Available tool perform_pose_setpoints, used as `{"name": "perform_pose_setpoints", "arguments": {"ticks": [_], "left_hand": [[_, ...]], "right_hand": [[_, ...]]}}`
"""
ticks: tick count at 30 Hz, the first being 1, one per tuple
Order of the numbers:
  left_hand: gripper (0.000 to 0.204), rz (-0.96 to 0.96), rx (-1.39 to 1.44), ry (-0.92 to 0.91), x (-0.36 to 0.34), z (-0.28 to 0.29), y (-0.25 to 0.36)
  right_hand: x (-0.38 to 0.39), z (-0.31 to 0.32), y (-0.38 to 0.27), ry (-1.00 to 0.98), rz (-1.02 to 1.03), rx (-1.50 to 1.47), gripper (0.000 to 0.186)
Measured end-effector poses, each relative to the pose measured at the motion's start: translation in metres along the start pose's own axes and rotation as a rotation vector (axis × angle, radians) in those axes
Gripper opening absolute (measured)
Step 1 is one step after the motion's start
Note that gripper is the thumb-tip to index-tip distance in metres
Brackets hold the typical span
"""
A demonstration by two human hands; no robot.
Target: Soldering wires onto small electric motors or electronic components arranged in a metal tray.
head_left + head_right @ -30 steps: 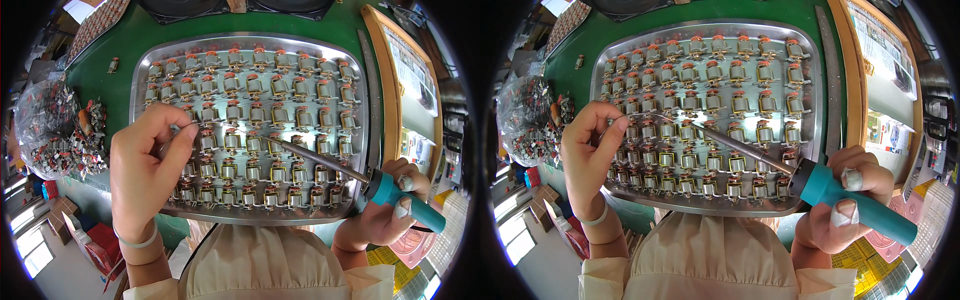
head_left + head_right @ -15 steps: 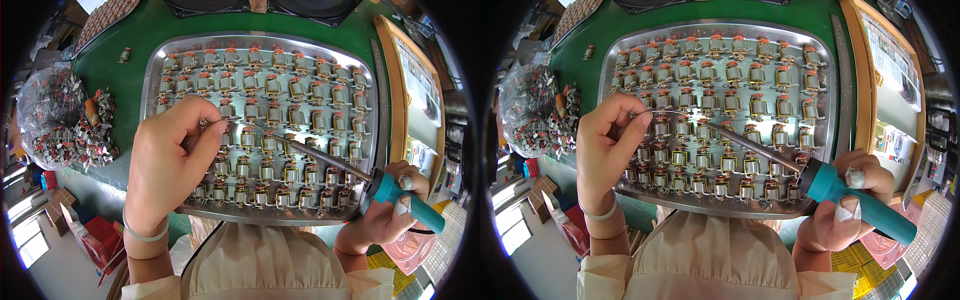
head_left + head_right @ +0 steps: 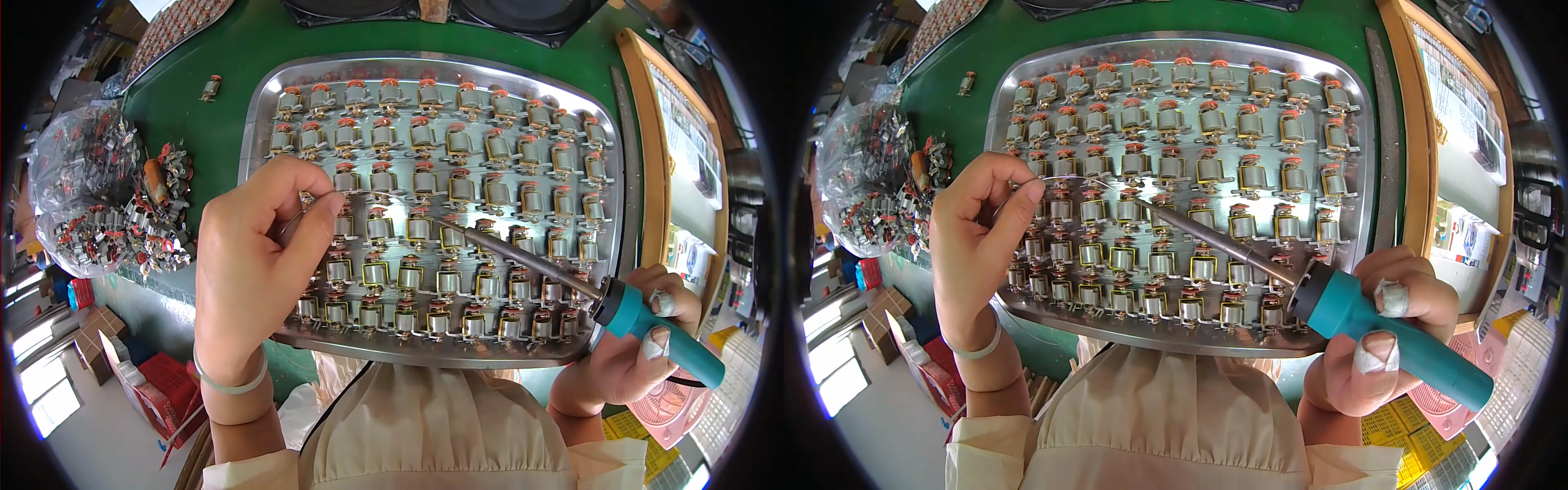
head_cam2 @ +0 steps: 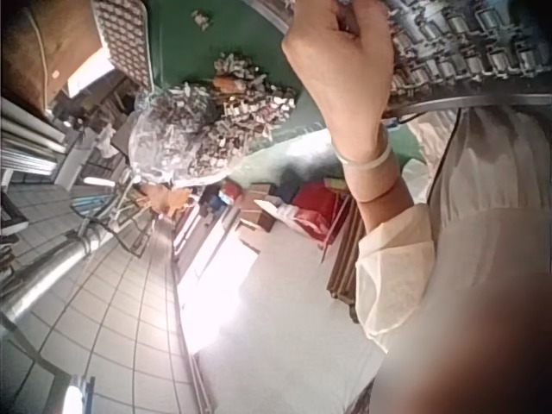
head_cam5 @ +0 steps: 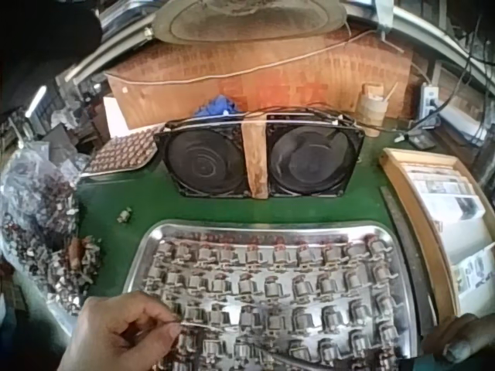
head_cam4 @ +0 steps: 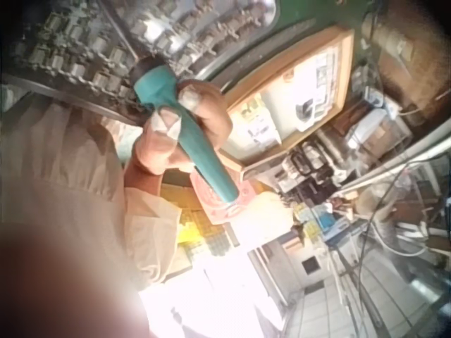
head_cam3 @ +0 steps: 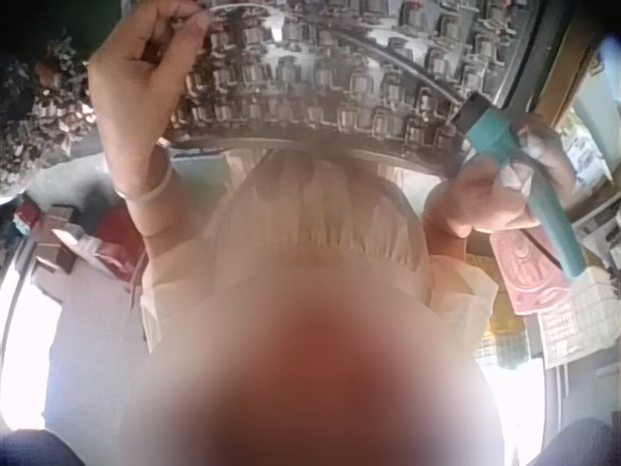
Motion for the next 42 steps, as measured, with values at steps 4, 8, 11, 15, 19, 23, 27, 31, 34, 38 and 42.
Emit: {"name": "perform_pose_setpoints", "arguments": {"ticks": [4,8,11,15,19,23,27,31,34,38,42], "left_hand": [[0.006,-0.009,0.010,-0.004,0.000,0.000,-0.001],[0.007,-0.012,0.010,-0.030,-0.001,0.000,-0.004],[0.006,-0.009,0.021,-0.042,-0.001,0.000,-0.002],[0.006,-0.008,0.057,-0.048,-0.001,-0.001,-0.002],[0.006,0.000,0.055,-0.052,-0.001,0.000,-0.002],[0.006,-0.003,0.041,-0.063,-0.002,0.000,-0.001],[0.006,0.004,0.044,-0.064,-0.002,0.000,-0.001],[0.006,-0.004,0.035,-0.066,-0.001,0.000,-0.002],[0.005,0.031,0.074,-0.049,0.000,-0.002,-0.003],[0.005,0.020,0.063,-0.053,0.000,-0.003,-0.002],[0.005,0.013,0.059,-0.062,0.000,-0.002,-0.004]], "right_hand": [[-0.001,-0.006,0.001,-0.001,-0.004,0.012,0.029],[0.001,-0.010,0.001,0.006,-0.013,0.026,0.028],[0.001,-0.010,0.000,0.007,-0.020,0.024,0.028],[0.001,-0.010,0.000,0.013,-0.015,0.013,0.028],[0.001,-0.004,0.001,0.007,0.035,-0.065,0.026],[0.001,-0.002,0.001,0.001,0.006,-0.042,0.026],[0.001,-0.007,0.002,0.027,-0.009,0.004,0.027],[0.001,-0.010,0.003,0.027,-0.015,0.014,0.027],[0.000,-0.010,0.002,0.028,-0.015,0.020,0.027],[0.001,-0.010,0.002,0.027,-0.013,0.027,0.028],[0.001,-0.012,0.002,0.020,-0.030,0.024,0.029]]}}
Point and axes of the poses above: each hand's wrist, its own x-axis away from the middle knuckle, its own z-axis out of the back of the hand, y = z × x, the point moved 2 cm from there along -x, towards the middle knuckle, and after that the axes turned 8 degrees about -z, right-handed, at the moved point
